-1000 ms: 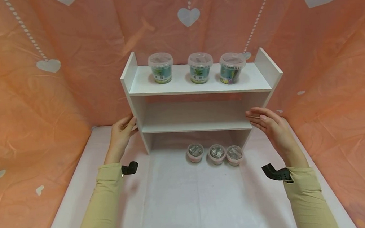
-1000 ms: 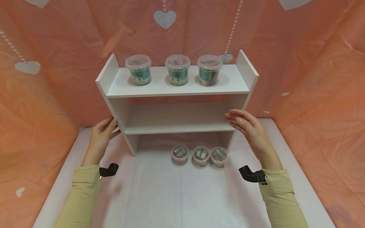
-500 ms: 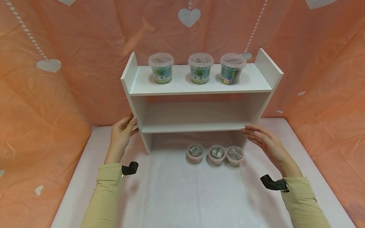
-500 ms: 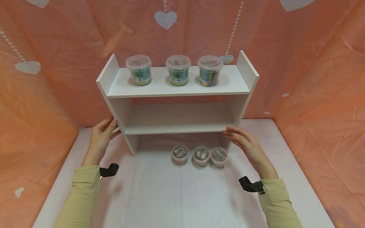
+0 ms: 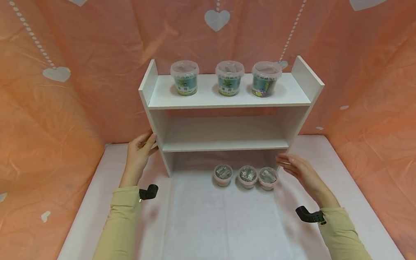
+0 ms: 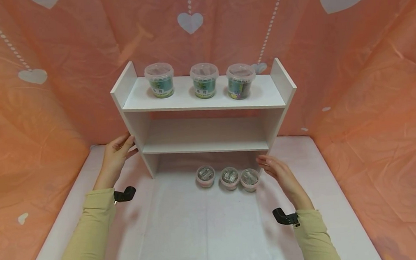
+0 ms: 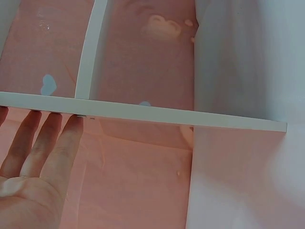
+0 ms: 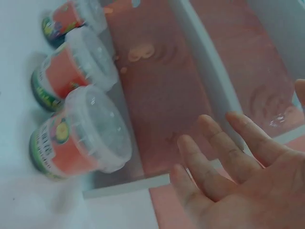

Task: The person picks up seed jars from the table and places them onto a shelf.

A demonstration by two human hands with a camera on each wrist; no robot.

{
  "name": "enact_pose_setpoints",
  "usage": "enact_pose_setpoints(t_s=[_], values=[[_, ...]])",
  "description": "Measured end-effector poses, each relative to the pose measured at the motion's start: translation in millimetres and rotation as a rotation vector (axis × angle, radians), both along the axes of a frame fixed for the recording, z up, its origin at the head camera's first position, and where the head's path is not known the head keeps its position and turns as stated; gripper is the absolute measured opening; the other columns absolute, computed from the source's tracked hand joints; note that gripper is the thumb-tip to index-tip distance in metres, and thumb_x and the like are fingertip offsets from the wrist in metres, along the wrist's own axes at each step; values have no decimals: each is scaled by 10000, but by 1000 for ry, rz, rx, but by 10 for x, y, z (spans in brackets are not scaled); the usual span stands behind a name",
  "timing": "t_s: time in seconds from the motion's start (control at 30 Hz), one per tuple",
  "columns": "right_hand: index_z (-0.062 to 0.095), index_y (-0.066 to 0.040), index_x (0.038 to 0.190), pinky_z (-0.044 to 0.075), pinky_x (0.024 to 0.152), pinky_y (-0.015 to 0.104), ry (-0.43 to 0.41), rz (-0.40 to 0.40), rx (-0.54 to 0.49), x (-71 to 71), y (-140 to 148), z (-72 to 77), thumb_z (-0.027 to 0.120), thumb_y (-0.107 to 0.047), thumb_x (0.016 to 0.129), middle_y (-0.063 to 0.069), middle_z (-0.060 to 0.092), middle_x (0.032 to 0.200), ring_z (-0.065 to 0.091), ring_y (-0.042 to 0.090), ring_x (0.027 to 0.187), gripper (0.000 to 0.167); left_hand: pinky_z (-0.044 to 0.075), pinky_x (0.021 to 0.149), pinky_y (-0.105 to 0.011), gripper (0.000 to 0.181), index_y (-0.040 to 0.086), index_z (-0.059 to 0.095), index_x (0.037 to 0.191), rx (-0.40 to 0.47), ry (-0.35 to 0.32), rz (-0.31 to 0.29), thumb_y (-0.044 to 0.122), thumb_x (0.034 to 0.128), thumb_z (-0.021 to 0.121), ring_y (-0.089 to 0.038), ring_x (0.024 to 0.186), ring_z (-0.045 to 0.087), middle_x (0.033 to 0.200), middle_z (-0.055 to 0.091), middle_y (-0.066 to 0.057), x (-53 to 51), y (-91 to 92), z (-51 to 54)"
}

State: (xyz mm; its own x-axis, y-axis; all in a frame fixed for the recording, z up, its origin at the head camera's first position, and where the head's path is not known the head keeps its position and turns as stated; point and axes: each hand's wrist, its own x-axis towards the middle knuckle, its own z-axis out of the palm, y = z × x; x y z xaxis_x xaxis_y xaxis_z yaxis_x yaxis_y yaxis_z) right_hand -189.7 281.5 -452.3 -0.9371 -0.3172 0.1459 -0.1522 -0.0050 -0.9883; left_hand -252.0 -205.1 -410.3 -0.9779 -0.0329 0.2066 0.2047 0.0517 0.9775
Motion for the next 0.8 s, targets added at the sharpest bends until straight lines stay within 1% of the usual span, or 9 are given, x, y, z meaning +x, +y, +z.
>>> enact_pose_setpoints(t_s=[0.23, 0.3, 0.33, 0.43, 0.57, 0.67, 0.73, 0.8], values=[[285, 177, 1396, 376, 1024, 207, -52, -25, 73, 9, 45, -118, 284, -276, 1075, -111, 550, 1267, 493, 78, 1209, 555, 445, 979, -492, 546, -11, 439, 1412, -5, -3, -5, 281, 969, 570, -280, 1203, 524, 1423, 440, -192, 11, 10, 18], [275, 171, 1405, 368, 1029, 210, -61, -27, 89, 8, 59, -144, 278, -288, 1076, -110, 532, 1280, 490, 50, 1196, 565, 448, 976, -486, 541, -17, 438, 1410, -6, -3, -4, 273, 972, 568, -279, 1200, 527, 1422, 438, -197, 14, 10, 23], [272, 170, 1408, 365, 1032, 213, -64, -28, 96, 6, 66, -157, 275, -293, 1076, -90, 522, 1298, 485, 59, 1203, 570, 450, 974, -483, 539, -18, 438, 1410, -7, -3, -3, 270, 973, 566, -281, 1199, 528, 1423, 437, -197, 15, 11, 26], [266, 158, 1418, 356, 1038, 220, -80, -31, 120, -4, 81, -197, 271, -310, 1075, -16, 494, 1356, 460, 130, 1248, 581, 455, 971, -475, 535, -15, 440, 1409, -9, -4, 0, 269, 973, 566, -283, 1199, 528, 1422, 440, -194, 17, 9, 29], [270, 142, 1427, 341, 1057, 265, -102, -33, 159, -25, 90, -250, 259, -335, 1073, 151, 411, 1439, 379, 311, 1315, 593, 444, 977, -489, 537, -17, 442, 1407, -2, -4, -2, 269, 971, 570, -284, 1203, 526, 1421, 438, -199, 20, 7, 34], [275, 125, 1434, 289, 1108, 380, -120, -30, 182, -46, 95, -285, 241, -346, 1074, 266, 322, 1466, 305, 418, 1332, 594, 444, 979, -491, 531, -13, 449, 1405, 7, -5, -3, 266, 970, 573, -277, 1199, 529, 1419, 444, -194, 20, 9, 32], [275, 122, 1436, 236, 1126, 476, -130, -26, 185, -61, 98, -311, 233, -343, 1075, 313, 275, 1468, 272, 454, 1335, 590, 443, 980, -493, 530, -17, 443, 1407, 3, -4, -5, 263, 974, 566, -283, 1203, 526, 1422, 440, -195, 19, 11, 30], [269, 128, 1435, 184, 1122, 551, -140, -24, 177, -73, 98, -339, 234, -334, 1076, 331, 258, 1467, 256, 469, 1336, 586, 444, 979, -493, 523, -16, 447, 1404, 7, -3, -4, 258, 975, 565, -294, 1204, 523, 1418, 445, -193, 19, 14, 33]])
